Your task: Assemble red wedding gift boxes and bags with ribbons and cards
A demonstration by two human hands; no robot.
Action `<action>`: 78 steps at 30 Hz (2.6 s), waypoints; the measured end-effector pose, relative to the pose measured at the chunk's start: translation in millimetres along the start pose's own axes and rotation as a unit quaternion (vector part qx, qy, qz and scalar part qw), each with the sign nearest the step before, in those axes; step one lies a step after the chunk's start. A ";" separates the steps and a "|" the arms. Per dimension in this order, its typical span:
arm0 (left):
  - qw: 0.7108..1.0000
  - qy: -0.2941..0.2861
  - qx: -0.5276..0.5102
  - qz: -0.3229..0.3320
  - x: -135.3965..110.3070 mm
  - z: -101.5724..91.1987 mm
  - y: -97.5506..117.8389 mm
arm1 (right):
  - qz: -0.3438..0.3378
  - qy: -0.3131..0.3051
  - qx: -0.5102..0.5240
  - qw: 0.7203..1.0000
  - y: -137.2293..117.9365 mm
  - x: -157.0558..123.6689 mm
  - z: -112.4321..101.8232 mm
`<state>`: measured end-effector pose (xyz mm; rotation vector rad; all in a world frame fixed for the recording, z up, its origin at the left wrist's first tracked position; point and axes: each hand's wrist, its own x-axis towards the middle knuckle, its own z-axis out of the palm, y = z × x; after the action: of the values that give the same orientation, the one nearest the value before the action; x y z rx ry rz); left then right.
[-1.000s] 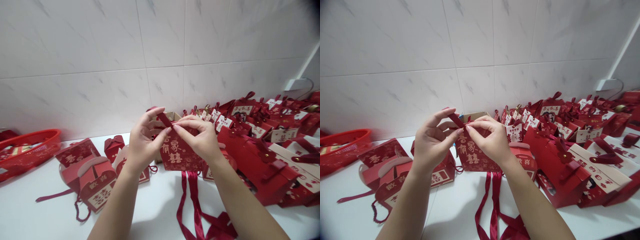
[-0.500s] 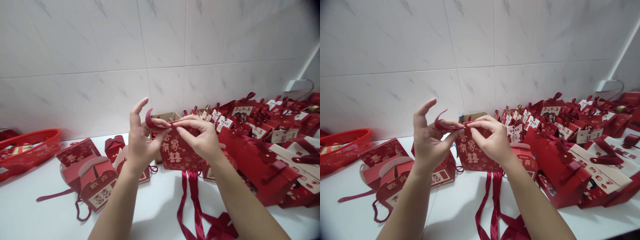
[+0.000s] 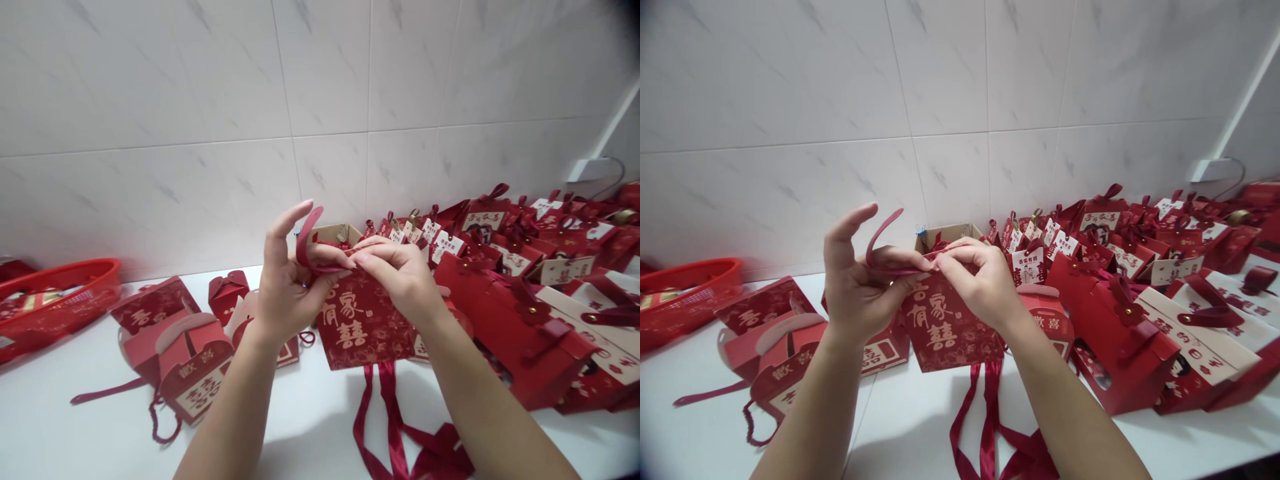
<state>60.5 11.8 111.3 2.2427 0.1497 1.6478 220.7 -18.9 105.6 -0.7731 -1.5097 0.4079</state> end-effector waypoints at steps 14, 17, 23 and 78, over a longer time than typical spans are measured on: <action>0.980 -0.112 0.144 -0.082 -3.7 -13.4 -6.3 | 0.137 -0.097 -0.038 0.985 8.5 4.7 -5.0; 0.972 -0.164 0.136 -0.101 -3.5 -18.8 -10.7 | 0.199 -0.157 -0.018 0.967 11.3 7.2 -6.5; 0.966 -0.170 0.134 -0.141 -3.6 -19.5 -14.5 | 0.246 -0.188 -0.006 0.951 14.8 9.4 -8.6; 0.994 -0.006 0.048 -0.100 1.7 -6.5 -7.2 | 0.037 -0.020 0.003 0.999 13.2 4.1 -4.0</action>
<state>55.7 20.4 112.0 2.2237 0.4432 1.5512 227.8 -7.6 100.2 -0.8230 -1.5190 0.4858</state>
